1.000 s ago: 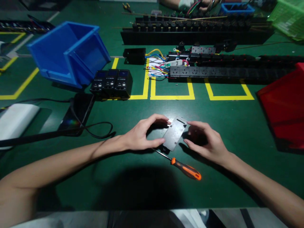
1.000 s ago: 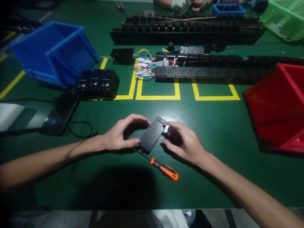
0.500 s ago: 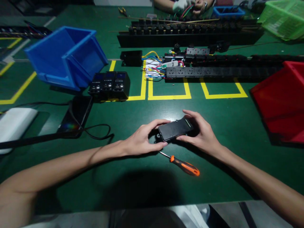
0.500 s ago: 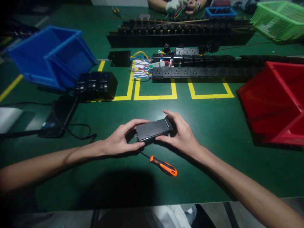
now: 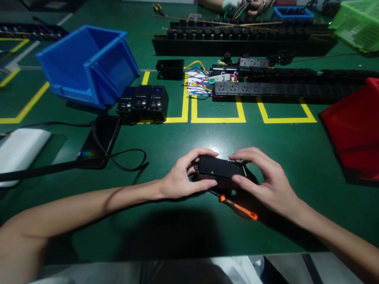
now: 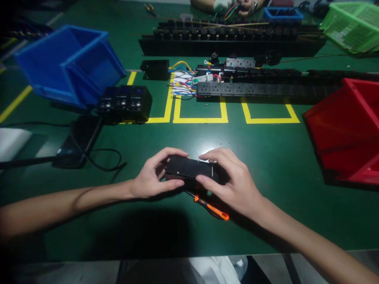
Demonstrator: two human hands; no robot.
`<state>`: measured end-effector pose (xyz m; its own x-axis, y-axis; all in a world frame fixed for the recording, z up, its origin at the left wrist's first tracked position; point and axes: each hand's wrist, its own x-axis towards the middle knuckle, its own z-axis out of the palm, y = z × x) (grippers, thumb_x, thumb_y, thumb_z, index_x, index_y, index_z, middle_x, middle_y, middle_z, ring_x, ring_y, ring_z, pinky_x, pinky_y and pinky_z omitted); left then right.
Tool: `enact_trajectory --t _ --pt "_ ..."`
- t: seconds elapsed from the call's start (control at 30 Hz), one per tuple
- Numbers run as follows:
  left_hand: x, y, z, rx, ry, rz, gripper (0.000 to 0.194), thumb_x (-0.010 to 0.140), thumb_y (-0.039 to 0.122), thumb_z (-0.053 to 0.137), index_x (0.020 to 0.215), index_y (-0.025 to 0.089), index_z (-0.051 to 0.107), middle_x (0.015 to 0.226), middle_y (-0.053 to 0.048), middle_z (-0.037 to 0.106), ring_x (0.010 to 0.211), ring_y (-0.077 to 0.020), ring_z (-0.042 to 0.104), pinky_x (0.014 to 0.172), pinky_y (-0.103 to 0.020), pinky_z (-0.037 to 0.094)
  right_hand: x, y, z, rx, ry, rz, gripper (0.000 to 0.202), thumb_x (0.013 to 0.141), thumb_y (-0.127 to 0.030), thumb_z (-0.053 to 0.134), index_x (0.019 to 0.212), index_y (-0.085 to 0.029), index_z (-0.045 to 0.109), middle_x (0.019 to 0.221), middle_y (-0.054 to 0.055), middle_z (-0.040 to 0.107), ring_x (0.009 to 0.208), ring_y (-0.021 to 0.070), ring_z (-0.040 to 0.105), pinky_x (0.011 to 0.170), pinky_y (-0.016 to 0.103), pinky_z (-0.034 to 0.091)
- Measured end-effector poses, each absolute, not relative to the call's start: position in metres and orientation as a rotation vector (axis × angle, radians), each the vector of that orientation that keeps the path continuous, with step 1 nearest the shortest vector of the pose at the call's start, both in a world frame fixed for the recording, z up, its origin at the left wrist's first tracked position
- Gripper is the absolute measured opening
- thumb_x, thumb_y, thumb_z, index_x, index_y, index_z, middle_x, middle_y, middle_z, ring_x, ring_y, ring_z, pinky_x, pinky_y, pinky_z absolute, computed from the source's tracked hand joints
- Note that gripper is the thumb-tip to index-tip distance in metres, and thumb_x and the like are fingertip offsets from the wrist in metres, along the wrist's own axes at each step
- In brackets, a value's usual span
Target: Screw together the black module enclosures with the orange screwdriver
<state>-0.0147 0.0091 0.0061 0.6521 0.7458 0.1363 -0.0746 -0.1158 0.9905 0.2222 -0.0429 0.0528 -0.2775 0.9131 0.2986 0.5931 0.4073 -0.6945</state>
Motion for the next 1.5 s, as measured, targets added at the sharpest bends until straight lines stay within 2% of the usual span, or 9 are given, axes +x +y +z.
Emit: enact_trajectory --t 0.17,0.47,0.63,0.77,1.03,1.5 --pt "-0.0153 0.0093 0.0059 1.539 0.578 0.733 0.059 0.077 0.026 0.08 0.129 0.022 0.052 0.111 -0.008 0.065 0.1 -0.0189 0.068 0.083 -0.026 0.061 0.2194 -0.0422 0.0541 -1.197 -1.94 0.726 0.024 0.085 -0.022 0.075 0.108 -0.023 0.07 0.107 0.008 0.072 0.102 0.0234 0.068 0.087 0.038 0.055" --pt "-0.0169 0.0119 0.0066 1.566 0.634 0.664 0.059 0.077 0.033 0.081 0.127 0.025 0.053 0.116 -0.008 0.063 0.101 -0.0218 0.069 0.083 -0.032 0.063 0.2191 -0.042 0.0498 -1.19 -1.907 0.711 0.021 0.084 -0.02 0.076 0.104 -0.024 0.072 0.105 0.007 0.074 0.1 0.0253 0.069 0.082 0.04 0.056" --pt "-0.0173 0.0103 0.0069 1.561 0.643 0.666 0.059 0.076 0.033 0.082 0.126 0.027 0.052 0.115 -0.006 0.063 0.099 -0.0191 0.069 0.085 -0.03 0.062 0.2203 -0.0444 0.0478 -1.203 -1.921 0.699 0.025 0.084 -0.017 0.075 0.107 -0.023 0.071 0.109 0.008 0.071 0.102 0.0237 0.067 0.084 0.038 0.055" --pt "-0.0178 0.0098 0.0072 1.57 0.631 0.672 0.061 0.076 0.03 0.082 0.127 0.028 0.051 0.117 -0.006 0.062 0.1 -0.0176 0.069 0.085 -0.027 0.061 0.2203 -0.0441 0.0483 -1.197 -1.934 0.713 0.024 0.084 -0.017 0.075 0.107 -0.023 0.071 0.109 0.008 0.07 0.102 0.0229 0.066 0.084 0.038 0.055" --pt "-0.0173 0.0101 0.0072 1.545 0.643 0.661 0.057 0.076 0.031 0.082 0.125 0.026 0.054 0.116 -0.007 0.062 0.101 -0.0204 0.068 0.085 -0.031 0.062 0.2204 -0.0448 0.0491 -1.194 -1.959 0.726 0.024 0.084 -0.017 0.074 0.107 -0.024 0.072 0.11 0.008 0.068 0.101 0.0228 0.066 0.081 0.037 0.057" --pt "-0.0197 0.0124 0.0053 1.549 0.577 0.672 0.051 0.075 0.023 0.083 0.121 0.025 0.059 0.115 -0.007 0.065 0.106 -0.0214 0.065 0.086 -0.029 0.056 0.2208 -0.0437 0.0512 -1.211 -1.915 0.842 0.022 0.084 -0.017 0.074 0.106 -0.023 0.073 0.108 0.006 0.067 0.1 0.0192 0.065 0.083 0.032 0.055"
